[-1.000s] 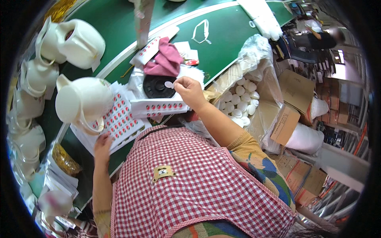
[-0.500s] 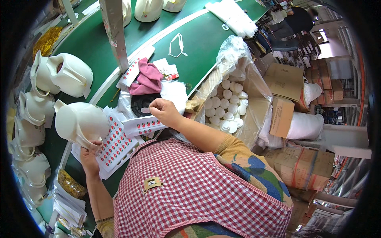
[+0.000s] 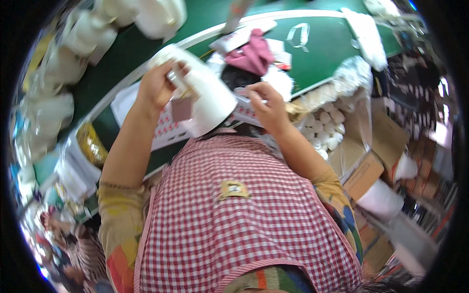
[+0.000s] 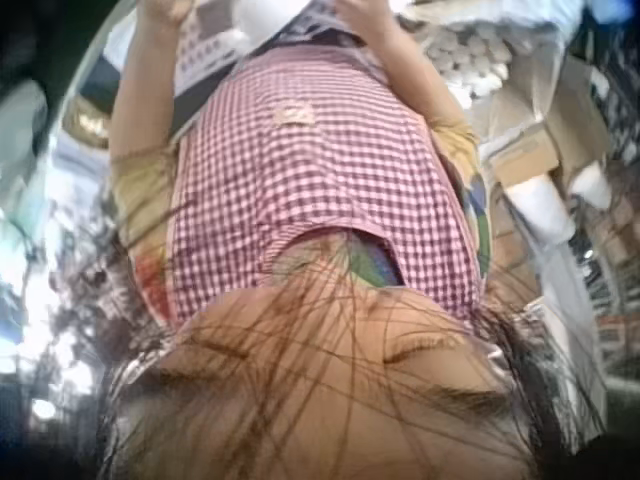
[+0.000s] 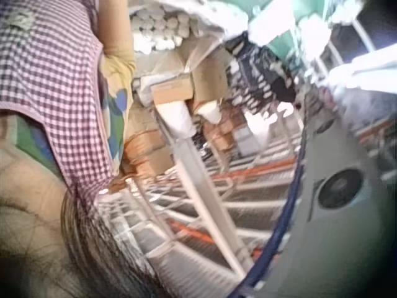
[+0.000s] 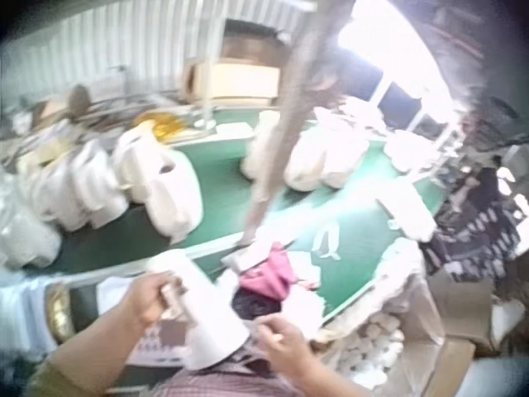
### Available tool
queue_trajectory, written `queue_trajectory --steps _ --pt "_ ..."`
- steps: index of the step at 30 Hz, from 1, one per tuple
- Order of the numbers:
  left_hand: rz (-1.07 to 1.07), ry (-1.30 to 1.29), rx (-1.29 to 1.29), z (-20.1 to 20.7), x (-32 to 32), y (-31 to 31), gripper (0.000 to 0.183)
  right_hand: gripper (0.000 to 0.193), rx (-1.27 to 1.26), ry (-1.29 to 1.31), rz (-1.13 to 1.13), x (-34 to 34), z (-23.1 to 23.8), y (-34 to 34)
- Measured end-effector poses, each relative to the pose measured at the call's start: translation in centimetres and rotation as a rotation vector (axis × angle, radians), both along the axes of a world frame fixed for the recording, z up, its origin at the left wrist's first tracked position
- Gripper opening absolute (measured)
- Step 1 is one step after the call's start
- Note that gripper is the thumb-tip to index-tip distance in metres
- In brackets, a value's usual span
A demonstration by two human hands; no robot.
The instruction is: The person applies small round stickers to white plastic pitchers on a green workbench. They pick up a pitcher, place a sticker on its side, and set it down, repeating the process for multiple units. The person also handles white plastic lids, placing them into a container.
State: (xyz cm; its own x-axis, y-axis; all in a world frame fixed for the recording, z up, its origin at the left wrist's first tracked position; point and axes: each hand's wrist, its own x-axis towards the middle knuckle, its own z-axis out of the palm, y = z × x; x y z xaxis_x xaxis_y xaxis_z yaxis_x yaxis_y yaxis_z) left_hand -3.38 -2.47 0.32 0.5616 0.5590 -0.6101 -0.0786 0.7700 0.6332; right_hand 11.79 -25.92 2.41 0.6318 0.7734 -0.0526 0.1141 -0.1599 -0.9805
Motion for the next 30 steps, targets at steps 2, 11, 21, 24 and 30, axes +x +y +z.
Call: queue_trajectory --steps 2,11,21,24,30 --pt "0.033 0.007 -0.031 0.0 0.7 -0.1 0.028 0.004 -0.1 -0.389 0.104 -0.4 1.1 0.0" --pt "0.045 0.005 0.033 0.2 3.6 -1.0 0.026 0.014 0.177 -1.177 0.422 -0.4 0.2 3.8" --pt "0.04 -0.007 0.064 -0.5 3.9 -0.9 0.024 0.015 0.153 -1.312 0.613 -0.4 -1.2 4.5" --pt "0.033 0.008 0.08 -0.3 3.9 -1.0 0.024 0.016 0.153 -1.314 0.641 -0.5 -1.2 4.3" --pt "0.072 0.025 0.071 0.3 4.1 -1.3 0.023 0.015 0.148 -1.319 0.671 -0.4 -1.4 4.2"
